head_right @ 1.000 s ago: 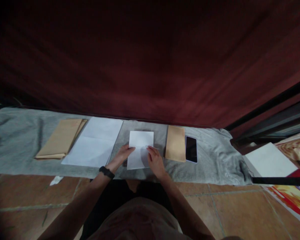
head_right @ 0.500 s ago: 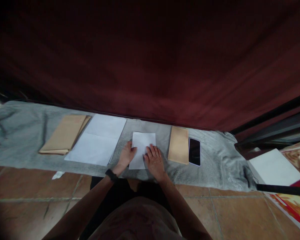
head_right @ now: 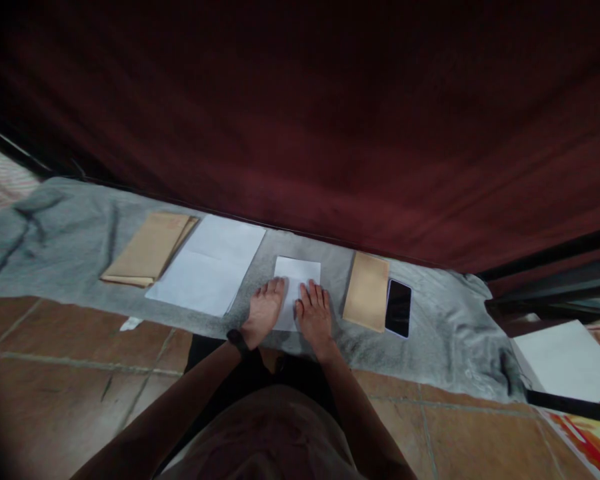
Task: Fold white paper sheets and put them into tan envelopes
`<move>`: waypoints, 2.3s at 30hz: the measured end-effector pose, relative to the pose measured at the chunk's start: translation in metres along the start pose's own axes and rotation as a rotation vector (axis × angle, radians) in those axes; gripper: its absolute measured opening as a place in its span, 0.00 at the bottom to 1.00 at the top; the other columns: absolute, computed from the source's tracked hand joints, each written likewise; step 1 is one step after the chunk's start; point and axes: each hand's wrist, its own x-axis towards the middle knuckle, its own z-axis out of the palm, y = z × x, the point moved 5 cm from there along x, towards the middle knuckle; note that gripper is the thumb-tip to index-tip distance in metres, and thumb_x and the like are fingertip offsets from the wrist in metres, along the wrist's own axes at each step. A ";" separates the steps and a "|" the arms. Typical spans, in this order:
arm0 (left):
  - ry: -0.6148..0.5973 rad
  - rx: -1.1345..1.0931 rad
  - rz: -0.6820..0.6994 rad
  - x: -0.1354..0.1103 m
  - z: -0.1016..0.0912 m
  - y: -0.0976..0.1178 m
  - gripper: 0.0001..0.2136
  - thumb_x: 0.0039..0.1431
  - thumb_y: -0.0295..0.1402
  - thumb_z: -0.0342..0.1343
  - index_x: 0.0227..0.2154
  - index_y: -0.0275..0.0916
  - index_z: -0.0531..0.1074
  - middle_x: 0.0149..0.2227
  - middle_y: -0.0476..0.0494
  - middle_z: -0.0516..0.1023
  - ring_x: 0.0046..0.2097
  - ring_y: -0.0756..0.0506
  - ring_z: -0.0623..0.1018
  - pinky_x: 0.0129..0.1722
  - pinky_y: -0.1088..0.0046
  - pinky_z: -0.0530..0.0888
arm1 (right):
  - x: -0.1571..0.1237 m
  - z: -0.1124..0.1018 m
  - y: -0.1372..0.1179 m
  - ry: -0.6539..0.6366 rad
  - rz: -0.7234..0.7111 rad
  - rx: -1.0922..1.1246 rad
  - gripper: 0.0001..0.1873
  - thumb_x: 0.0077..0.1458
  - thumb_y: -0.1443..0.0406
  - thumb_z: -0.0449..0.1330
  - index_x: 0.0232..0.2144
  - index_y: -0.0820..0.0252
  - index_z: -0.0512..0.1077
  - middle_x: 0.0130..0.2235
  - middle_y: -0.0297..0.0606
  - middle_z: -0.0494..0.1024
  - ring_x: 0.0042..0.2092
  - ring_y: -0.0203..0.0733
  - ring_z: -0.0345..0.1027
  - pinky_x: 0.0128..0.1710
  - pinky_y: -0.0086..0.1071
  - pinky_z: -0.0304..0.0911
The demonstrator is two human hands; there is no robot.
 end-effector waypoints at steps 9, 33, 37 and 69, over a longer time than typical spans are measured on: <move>-0.007 -0.003 0.378 -0.003 0.015 0.026 0.29 0.64 0.22 0.41 0.68 0.36 0.58 0.72 0.37 0.56 0.73 0.40 0.52 0.71 0.51 0.55 | -0.001 0.000 -0.001 -0.006 -0.024 -0.015 0.28 0.69 0.63 0.48 0.69 0.61 0.58 0.72 0.47 0.55 0.72 0.54 0.47 0.69 0.55 0.43; -0.012 0.115 0.288 0.035 0.029 0.023 0.26 0.71 0.35 0.39 0.69 0.36 0.58 0.72 0.39 0.55 0.73 0.39 0.51 0.72 0.52 0.50 | -0.006 -0.002 0.002 0.086 -0.015 -0.124 0.29 0.70 0.61 0.49 0.68 0.66 0.59 0.69 0.52 0.60 0.70 0.54 0.53 0.68 0.52 0.48; 0.009 0.142 0.293 0.035 0.032 0.019 0.26 0.72 0.35 0.39 0.70 0.37 0.56 0.72 0.39 0.54 0.73 0.40 0.51 0.72 0.53 0.51 | -0.006 -0.001 0.003 0.103 -0.020 -0.138 0.28 0.70 0.60 0.50 0.68 0.66 0.60 0.69 0.51 0.62 0.70 0.54 0.53 0.68 0.51 0.49; 0.006 0.115 0.459 -0.007 0.020 0.009 0.25 0.71 0.37 0.44 0.66 0.30 0.60 0.70 0.34 0.59 0.73 0.39 0.55 0.71 0.53 0.53 | 0.036 0.010 0.008 -0.006 0.009 -0.155 0.29 0.71 0.60 0.49 0.70 0.62 0.56 0.72 0.53 0.52 0.72 0.56 0.47 0.67 0.56 0.47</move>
